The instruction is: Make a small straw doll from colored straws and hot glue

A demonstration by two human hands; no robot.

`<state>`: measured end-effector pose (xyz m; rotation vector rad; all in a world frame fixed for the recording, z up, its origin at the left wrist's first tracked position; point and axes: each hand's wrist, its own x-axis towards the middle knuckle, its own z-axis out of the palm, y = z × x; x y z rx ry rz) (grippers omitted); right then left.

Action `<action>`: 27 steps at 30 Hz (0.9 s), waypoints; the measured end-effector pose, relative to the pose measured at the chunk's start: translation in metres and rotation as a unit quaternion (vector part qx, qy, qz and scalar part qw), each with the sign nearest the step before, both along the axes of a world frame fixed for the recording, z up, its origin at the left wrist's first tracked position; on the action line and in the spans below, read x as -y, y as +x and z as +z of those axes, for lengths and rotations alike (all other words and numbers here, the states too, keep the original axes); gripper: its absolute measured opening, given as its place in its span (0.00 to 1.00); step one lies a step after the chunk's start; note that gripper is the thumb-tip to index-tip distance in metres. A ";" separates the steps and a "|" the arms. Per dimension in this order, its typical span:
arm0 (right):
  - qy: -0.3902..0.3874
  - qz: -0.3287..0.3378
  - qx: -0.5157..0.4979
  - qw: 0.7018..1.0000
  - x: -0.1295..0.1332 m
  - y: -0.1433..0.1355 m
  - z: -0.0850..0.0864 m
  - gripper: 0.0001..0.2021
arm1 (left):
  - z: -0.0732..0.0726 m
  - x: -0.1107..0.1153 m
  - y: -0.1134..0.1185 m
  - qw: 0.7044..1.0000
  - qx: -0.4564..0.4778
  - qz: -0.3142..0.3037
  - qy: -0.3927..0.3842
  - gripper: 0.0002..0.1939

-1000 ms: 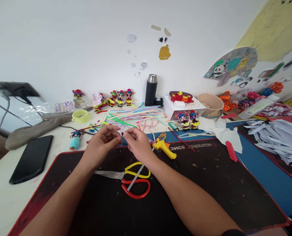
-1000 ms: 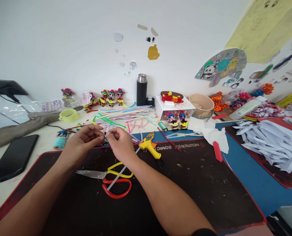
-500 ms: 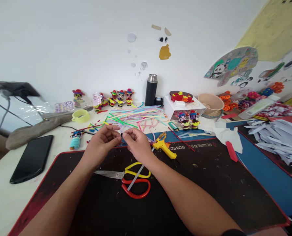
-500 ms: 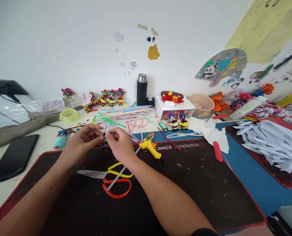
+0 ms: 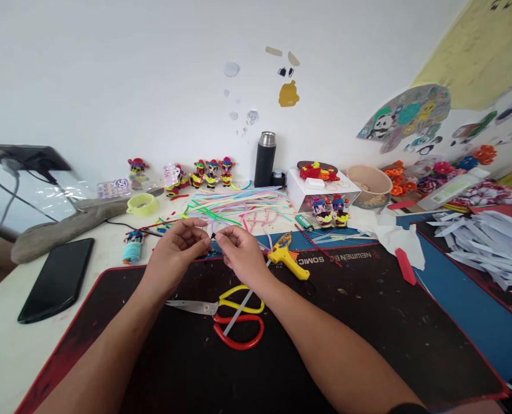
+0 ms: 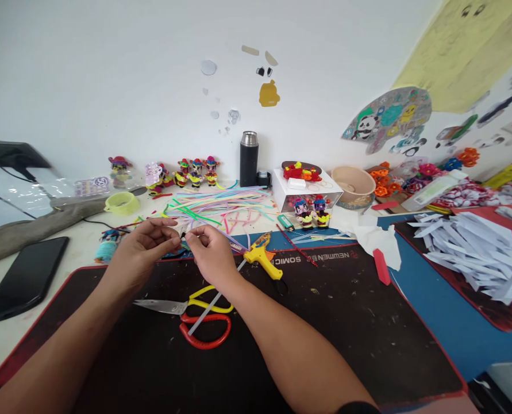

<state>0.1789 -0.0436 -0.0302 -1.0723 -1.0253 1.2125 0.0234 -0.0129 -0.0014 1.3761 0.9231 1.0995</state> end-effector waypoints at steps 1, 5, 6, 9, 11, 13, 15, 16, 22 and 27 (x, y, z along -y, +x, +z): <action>-0.001 0.001 0.001 1.000 0.000 0.000 0.000 0.14 | 0.000 0.000 0.000 1.000 -0.001 0.000 0.000 0.21; -0.005 0.002 0.001 1.000 0.000 0.000 -0.001 0.15 | 0.000 0.000 0.000 1.000 -0.010 0.000 0.004 0.22; -0.005 0.002 0.002 1.000 0.000 0.000 -0.001 0.15 | 0.000 0.000 0.000 1.000 -0.014 -0.001 0.007 0.21; -0.004 0.002 0.003 1.000 0.000 0.000 -0.002 0.15 | -0.001 0.000 0.000 0.999 -0.029 -0.012 0.015 0.20; -0.004 0.002 0.007 1.000 0.000 0.000 -0.002 0.15 | -0.001 0.000 0.000 0.999 -0.040 -0.018 0.020 0.20; -0.003 0.001 0.012 1.000 0.000 0.000 -0.002 0.14 | -0.002 0.001 0.000 0.998 -0.056 -0.018 0.036 0.20; -0.002 0.002 0.011 1.000 0.000 0.000 -0.001 0.14 | -0.002 0.002 0.000 0.994 -0.079 -0.010 0.069 0.19; -0.002 0.002 0.009 1.000 0.001 -0.001 -0.001 0.14 | -0.002 0.003 0.001 0.992 -0.092 -0.005 0.088 0.18; 0.001 0.003 0.008 1.000 0.001 -0.001 -0.001 0.14 | 0.000 0.008 0.001 0.976 -0.148 0.030 0.156 0.17; 0.000 0.007 -0.001 1.000 -0.001 -0.001 -0.003 0.13 | 0.001 0.009 0.001 0.970 -0.166 0.044 0.170 0.16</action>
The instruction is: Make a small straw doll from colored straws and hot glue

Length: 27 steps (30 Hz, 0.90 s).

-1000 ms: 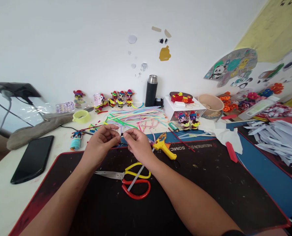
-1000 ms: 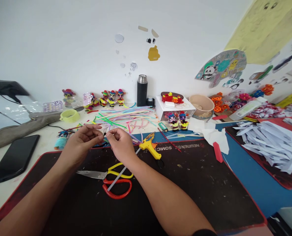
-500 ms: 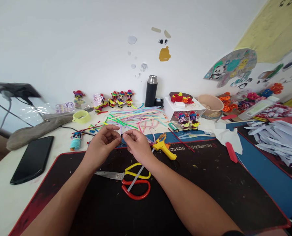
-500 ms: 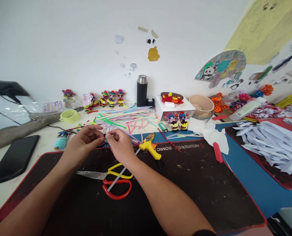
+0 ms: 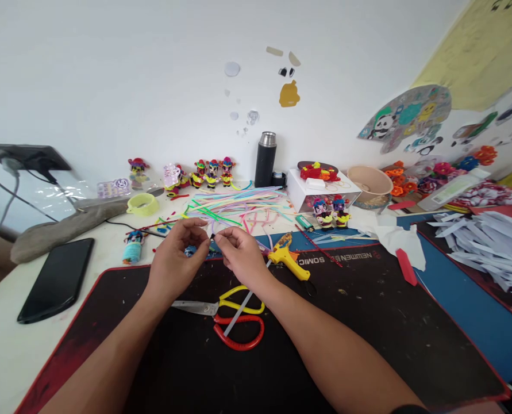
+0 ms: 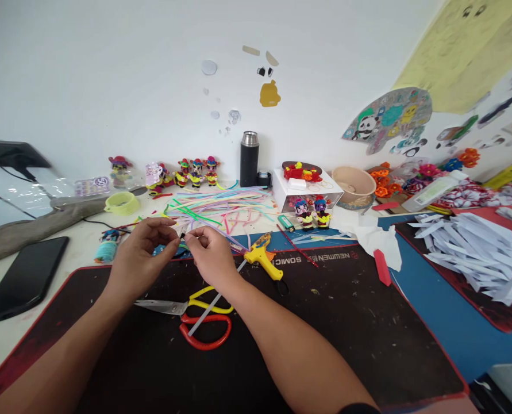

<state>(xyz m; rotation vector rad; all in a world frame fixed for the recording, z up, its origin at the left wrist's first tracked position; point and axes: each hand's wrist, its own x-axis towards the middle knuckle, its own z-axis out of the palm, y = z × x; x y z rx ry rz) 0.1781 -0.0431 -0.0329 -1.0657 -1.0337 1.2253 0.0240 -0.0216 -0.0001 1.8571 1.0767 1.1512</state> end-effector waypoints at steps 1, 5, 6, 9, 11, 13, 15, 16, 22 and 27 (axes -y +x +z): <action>-0.001 0.000 -0.001 1.000 0.000 0.000 0.000 0.13 | 0.000 0.000 0.000 1.000 0.000 0.002 0.002 0.16; -0.006 0.001 0.001 1.000 0.000 -0.001 0.001 0.14 | -0.004 -0.002 -0.001 1.000 0.006 0.021 0.008 0.16; -0.007 0.002 0.000 1.000 0.000 -0.001 0.001 0.14 | -0.004 -0.003 -0.001 1.000 0.006 0.024 0.008 0.16; -0.010 0.004 -0.001 1.000 0.001 -0.001 0.003 0.15 | -0.006 -0.004 -0.001 1.000 0.006 0.025 0.008 0.16; -0.010 0.003 0.000 1.000 0.001 -0.001 0.004 0.15 | -0.007 -0.005 -0.002 1.000 0.006 0.026 0.012 0.16; -0.010 0.002 0.001 1.000 0.001 -0.001 0.004 0.15 | -0.007 -0.006 -0.002 0.999 0.005 0.030 0.018 0.16; -0.010 0.002 0.001 1.000 0.000 -0.001 0.003 0.15 | -0.007 -0.006 -0.002 0.999 0.009 0.035 0.022 0.15; -0.010 0.002 0.001 1.000 0.000 -0.001 0.003 0.16 | -0.006 -0.006 -0.003 0.999 0.017 0.036 0.021 0.16; -0.012 -0.006 -0.018 1.000 0.000 0.000 0.002 0.17 | -0.003 -0.010 -0.004 0.992 0.113 0.055 -0.032 0.18; -0.001 -0.006 -0.024 1.000 0.000 0.001 0.005 0.19 | -0.003 -0.013 -0.005 0.982 0.161 0.054 -0.079 0.19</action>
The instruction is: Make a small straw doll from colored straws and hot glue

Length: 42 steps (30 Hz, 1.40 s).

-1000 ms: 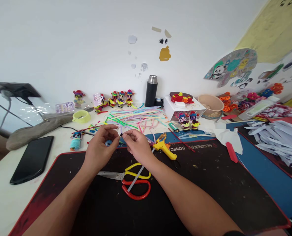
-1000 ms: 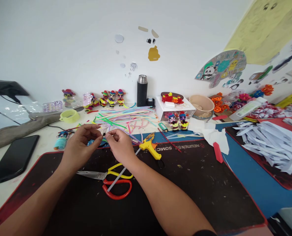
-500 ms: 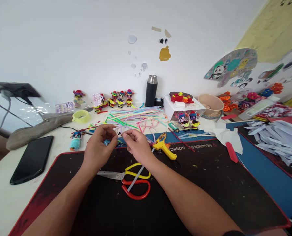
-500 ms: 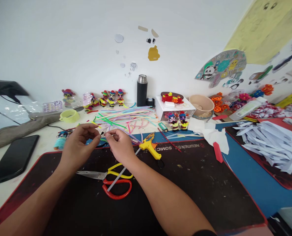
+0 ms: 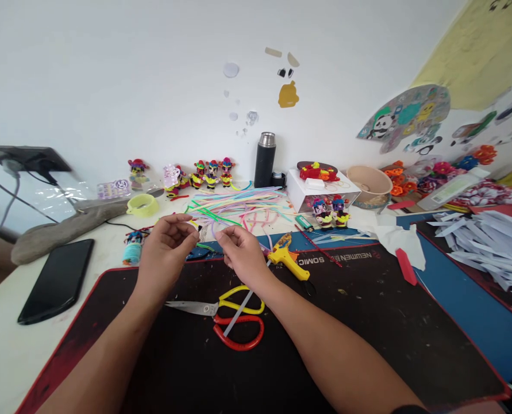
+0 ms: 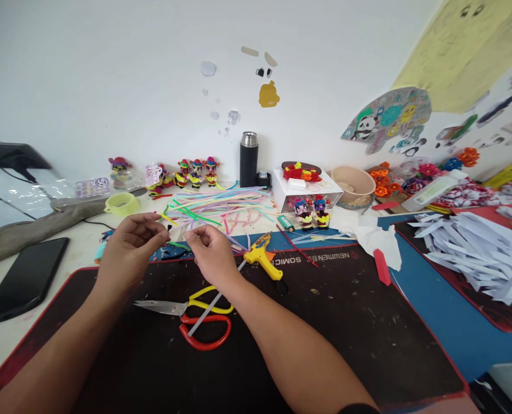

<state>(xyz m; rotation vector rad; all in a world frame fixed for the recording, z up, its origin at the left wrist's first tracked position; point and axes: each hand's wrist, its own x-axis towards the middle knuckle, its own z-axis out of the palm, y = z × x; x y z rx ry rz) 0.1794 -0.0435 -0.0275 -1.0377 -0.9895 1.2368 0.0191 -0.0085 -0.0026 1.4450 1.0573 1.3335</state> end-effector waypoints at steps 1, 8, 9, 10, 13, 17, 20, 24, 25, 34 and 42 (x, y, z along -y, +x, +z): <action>0.003 0.001 0.003 1.000 0.000 0.000 0.001 0.19 | 0.000 0.000 0.000 1.000 0.007 -0.003 -0.005 0.19; 0.010 0.004 0.013 1.000 0.000 -0.001 -0.002 0.19 | -0.004 0.002 0.003 0.998 0.032 -0.048 -0.025 0.19; 0.010 0.002 0.015 1.000 0.000 -0.001 -0.003 0.19 | -0.004 0.002 0.003 0.998 0.031 -0.053 -0.028 0.19; 0.010 0.002 0.019 1.000 -0.001 -0.001 -0.004 0.19 | -0.004 0.002 0.004 0.998 0.030 -0.056 -0.030 0.19; 0.004 0.004 0.027 1.000 -0.001 -0.001 -0.004 0.18 | -0.002 0.003 0.005 0.997 0.024 -0.059 -0.034 0.19; 0.003 0.008 0.029 1.000 0.000 -0.001 -0.004 0.17 | 0.000 0.004 0.006 0.997 0.008 -0.067 -0.040 0.20; 0.001 0.007 0.028 1.000 0.001 -0.002 -0.003 0.17 | 0.001 0.005 0.006 0.996 0.000 -0.077 -0.043 0.21; -0.002 0.006 0.030 1.000 0.001 -0.002 -0.004 0.16 | 0.000 0.006 0.007 0.994 -0.012 -0.097 -0.044 0.21; -0.001 0.006 0.032 0.999 0.001 -0.002 -0.005 0.16 | -0.001 0.006 0.007 0.994 -0.017 -0.103 -0.044 0.21; -0.001 0.005 0.030 1.000 0.000 -0.002 -0.005 0.18 | -0.002 0.004 0.007 0.994 -0.027 -0.096 -0.045 0.22; -0.006 -0.005 0.026 1.000 0.001 -0.003 -0.009 0.21 | -0.004 -0.004 0.003 0.997 -0.010 -0.067 -0.044 0.22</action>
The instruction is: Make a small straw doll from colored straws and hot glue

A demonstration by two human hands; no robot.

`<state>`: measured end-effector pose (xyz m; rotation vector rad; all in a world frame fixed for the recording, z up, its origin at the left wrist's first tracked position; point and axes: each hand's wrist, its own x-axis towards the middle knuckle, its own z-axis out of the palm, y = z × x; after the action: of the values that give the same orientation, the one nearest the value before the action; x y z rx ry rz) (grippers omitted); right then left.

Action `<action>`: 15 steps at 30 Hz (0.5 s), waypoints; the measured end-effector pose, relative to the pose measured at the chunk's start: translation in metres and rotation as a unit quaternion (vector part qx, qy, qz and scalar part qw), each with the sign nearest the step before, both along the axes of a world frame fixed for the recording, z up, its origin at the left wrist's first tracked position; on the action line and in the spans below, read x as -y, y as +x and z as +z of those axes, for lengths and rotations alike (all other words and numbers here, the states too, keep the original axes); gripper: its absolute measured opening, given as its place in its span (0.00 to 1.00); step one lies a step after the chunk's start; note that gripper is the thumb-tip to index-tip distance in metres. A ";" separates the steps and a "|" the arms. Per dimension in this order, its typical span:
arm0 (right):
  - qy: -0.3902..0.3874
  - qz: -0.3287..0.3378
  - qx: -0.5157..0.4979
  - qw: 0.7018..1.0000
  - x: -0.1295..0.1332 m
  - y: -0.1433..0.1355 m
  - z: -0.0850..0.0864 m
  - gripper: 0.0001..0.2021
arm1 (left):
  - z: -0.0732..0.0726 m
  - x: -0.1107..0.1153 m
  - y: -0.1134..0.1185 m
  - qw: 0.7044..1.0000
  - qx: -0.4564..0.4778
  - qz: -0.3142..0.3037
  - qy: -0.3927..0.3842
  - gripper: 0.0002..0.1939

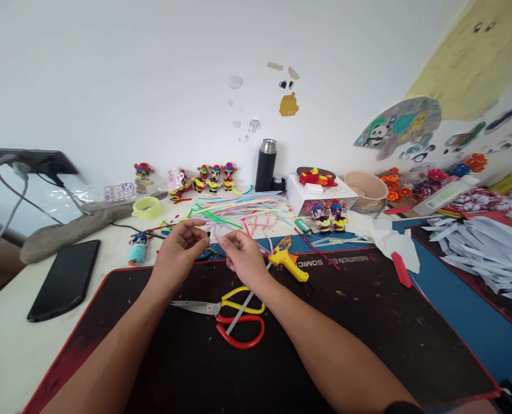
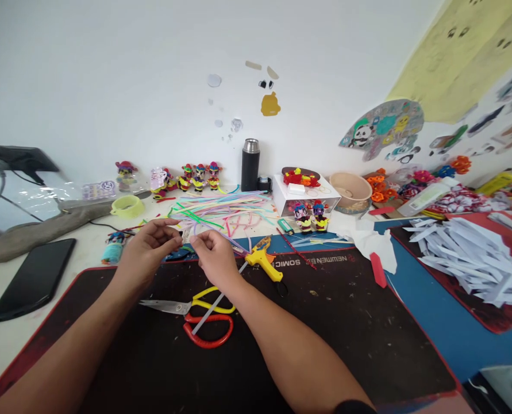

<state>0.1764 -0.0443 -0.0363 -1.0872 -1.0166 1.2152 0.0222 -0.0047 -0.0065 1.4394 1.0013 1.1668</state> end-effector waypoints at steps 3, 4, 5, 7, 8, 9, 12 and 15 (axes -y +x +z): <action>0.003 0.005 0.026 1.000 0.008 0.000 -0.004 0.22 | -0.002 -0.002 -0.001 1.000 0.011 -0.001 0.002 0.21; 0.006 0.010 0.044 0.999 0.012 0.002 -0.004 0.21 | -0.003 -0.003 -0.001 1.000 0.012 -0.001 0.005 0.21; 0.009 0.010 0.069 0.998 0.016 0.005 -0.003 0.21 | -0.003 -0.003 -0.001 1.000 0.011 -0.001 0.006 0.21; 0.017 0.000 0.132 0.991 0.027 0.016 0.003 0.19 | -0.003 -0.004 -0.001 1.000 0.011 -0.002 0.008 0.22; 0.022 -0.006 0.167 0.986 0.032 0.023 0.007 0.18 | -0.003 -0.004 -0.001 1.000 0.012 -0.004 0.009 0.22; 0.029 -0.012 0.206 0.978 0.038 0.031 0.013 0.17 | -0.003 -0.004 -0.001 1.000 0.014 -0.005 0.010 0.23; 0.033 -0.023 0.333 0.942 0.054 0.060 0.032 0.14 | -0.004 -0.005 -0.002 1.000 0.013 -0.006 0.017 0.22; 0.025 -0.034 0.491 0.870 0.067 0.090 0.048 0.11 | -0.005 -0.006 -0.004 1.000 0.013 -0.008 0.027 0.21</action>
<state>0.2662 -0.1114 0.0114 -1.7350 -1.7270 0.5086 0.0186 0.0014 -0.0111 1.4677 0.9461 1.2061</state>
